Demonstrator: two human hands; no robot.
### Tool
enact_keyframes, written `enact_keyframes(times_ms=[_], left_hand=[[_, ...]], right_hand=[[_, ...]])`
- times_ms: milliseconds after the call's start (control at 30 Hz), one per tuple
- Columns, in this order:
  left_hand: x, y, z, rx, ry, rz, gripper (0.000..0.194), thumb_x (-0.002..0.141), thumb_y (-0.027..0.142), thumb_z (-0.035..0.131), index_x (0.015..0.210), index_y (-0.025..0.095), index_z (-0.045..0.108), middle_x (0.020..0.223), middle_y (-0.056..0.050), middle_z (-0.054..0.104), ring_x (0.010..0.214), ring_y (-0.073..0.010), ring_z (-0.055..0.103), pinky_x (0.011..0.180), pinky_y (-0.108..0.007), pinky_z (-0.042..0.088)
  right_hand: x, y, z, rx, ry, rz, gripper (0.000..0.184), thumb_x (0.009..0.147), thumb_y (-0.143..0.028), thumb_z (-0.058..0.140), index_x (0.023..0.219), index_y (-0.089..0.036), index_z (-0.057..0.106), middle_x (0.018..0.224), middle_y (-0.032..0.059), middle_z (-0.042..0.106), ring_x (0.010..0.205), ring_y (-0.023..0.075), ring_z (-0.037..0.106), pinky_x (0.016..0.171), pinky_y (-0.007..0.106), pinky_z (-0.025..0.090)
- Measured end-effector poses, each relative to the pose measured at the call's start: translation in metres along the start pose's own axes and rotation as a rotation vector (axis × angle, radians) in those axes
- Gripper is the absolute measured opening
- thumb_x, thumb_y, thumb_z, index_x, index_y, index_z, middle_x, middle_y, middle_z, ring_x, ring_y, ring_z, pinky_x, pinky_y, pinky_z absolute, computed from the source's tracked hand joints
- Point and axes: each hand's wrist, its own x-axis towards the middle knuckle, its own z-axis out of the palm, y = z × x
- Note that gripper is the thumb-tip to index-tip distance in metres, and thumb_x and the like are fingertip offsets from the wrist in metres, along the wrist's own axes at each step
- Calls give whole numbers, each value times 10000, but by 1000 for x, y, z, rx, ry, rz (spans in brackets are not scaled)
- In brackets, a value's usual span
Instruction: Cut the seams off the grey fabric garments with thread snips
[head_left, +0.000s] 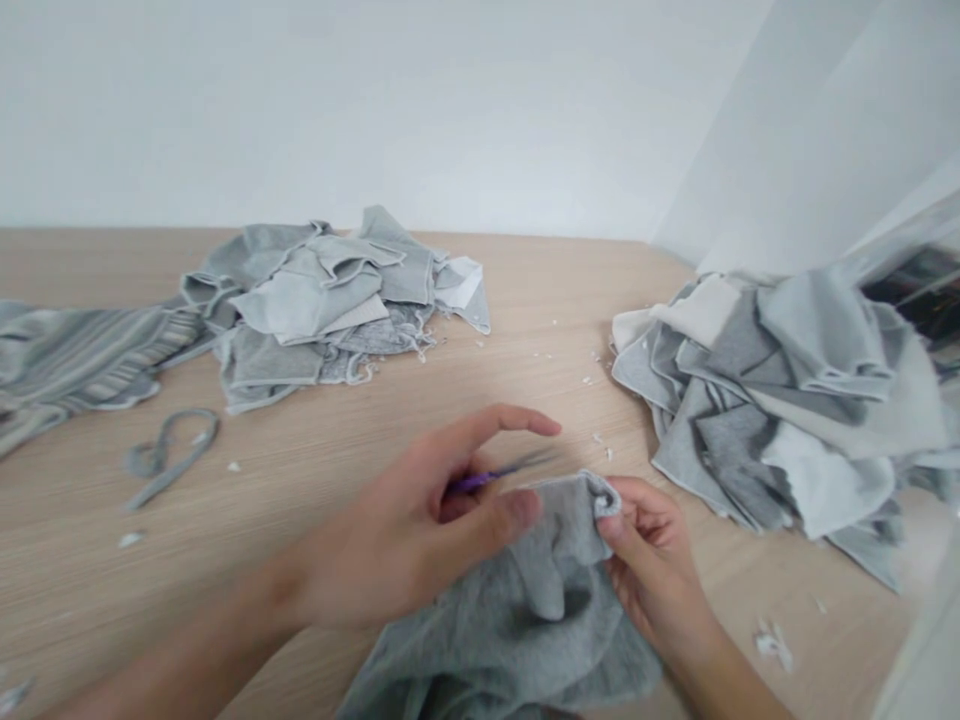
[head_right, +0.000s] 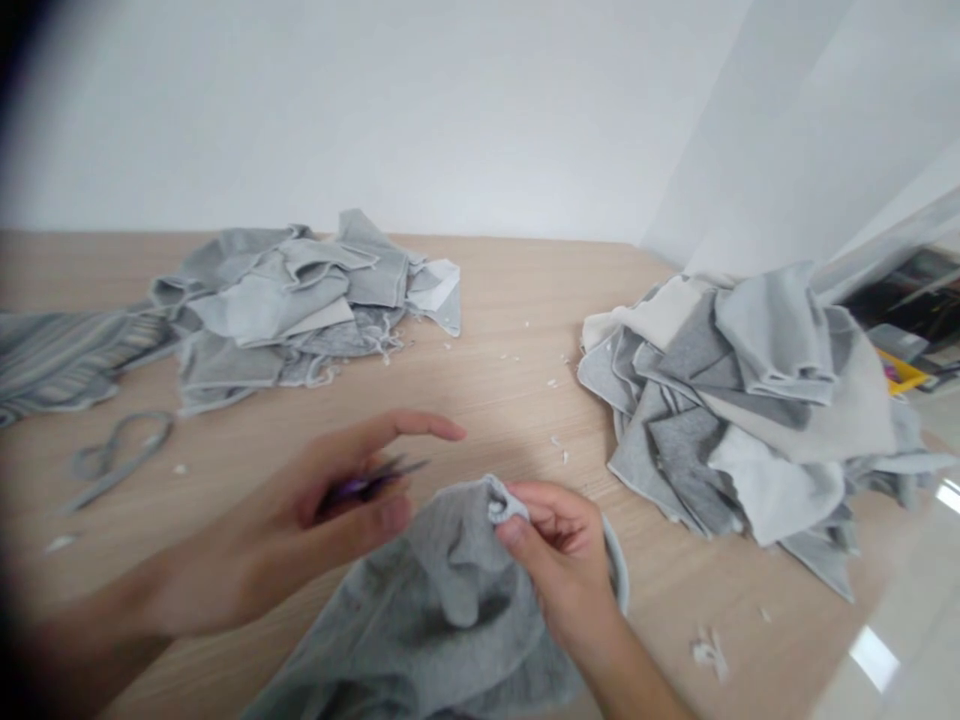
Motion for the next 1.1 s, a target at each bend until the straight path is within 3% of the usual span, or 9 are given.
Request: enact_keyframes(times_ms=[67, 133, 200, 267, 400, 633, 1100], left_hand=[[-5, 4, 7, 85, -45, 41, 383, 1010, 447, 504, 1357, 286, 532, 723, 57, 571, 595, -109, 518, 528, -190, 410], [-11, 6, 14, 201, -26, 107, 328, 1037, 407, 458, 1333, 306, 557, 983, 19, 706, 836, -145, 652, 743, -237, 513], [-15, 5, 19, 317, 24, 144, 304, 1057, 363, 428, 1326, 331, 566, 1164, 29, 715, 1022, -153, 668, 905, -267, 504], [-17, 2, 23, 400, 65, 158, 298, 1063, 342, 432, 1329, 338, 567, 1206, 44, 719, 1074, -146, 670, 951, -273, 493], [-13, -5, 27, 484, 145, 218, 292, 1053, 333, 476, 1323, 322, 587, 1176, 41, 742, 1026, -138, 693, 888, -258, 523], [-8, -5, 30, 587, 210, 297, 346, 1037, 370, 512, 1348, 259, 618, 999, -17, 765, 810, -151, 707, 533, -207, 486], [-7, -8, 35, 664, 228, 370, 316, 1047, 339, 516, 1326, 221, 606, 888, -6, 727, 699, -138, 666, 543, -250, 459]], right_hand=[[0, 0, 2, 4, 18, -5, 190, 704, -353, 901, 850, -257, 825, 656, 10, 762, 529, 108, 677, 529, 158, 543], [0, 0, 2, 7, 21, -3, 189, 709, -361, 900, 845, -251, 827, 704, 21, 781, 567, 105, 698, 582, 153, 563], [0, -1, 2, 22, 14, 0, 173, 726, -356, 892, 852, -255, 830, 739, 23, 792, 606, 96, 716, 626, 134, 566], [0, -1, 2, 34, 10, 4, 159, 735, -352, 887, 854, -261, 832, 738, 23, 792, 619, 91, 723, 634, 118, 559], [-1, -3, 2, 32, 20, -1, 163, 720, -361, 894, 836, -264, 831, 736, 33, 793, 612, 112, 726, 624, 146, 571], [-1, -4, 3, 21, 39, 13, 181, 708, -362, 900, 829, -252, 823, 721, 32, 789, 587, 137, 715, 575, 192, 574], [-2, -4, 3, 10, 29, -18, 156, 718, -361, 896, 831, -280, 826, 662, 10, 766, 580, 123, 721, 579, 166, 567]])
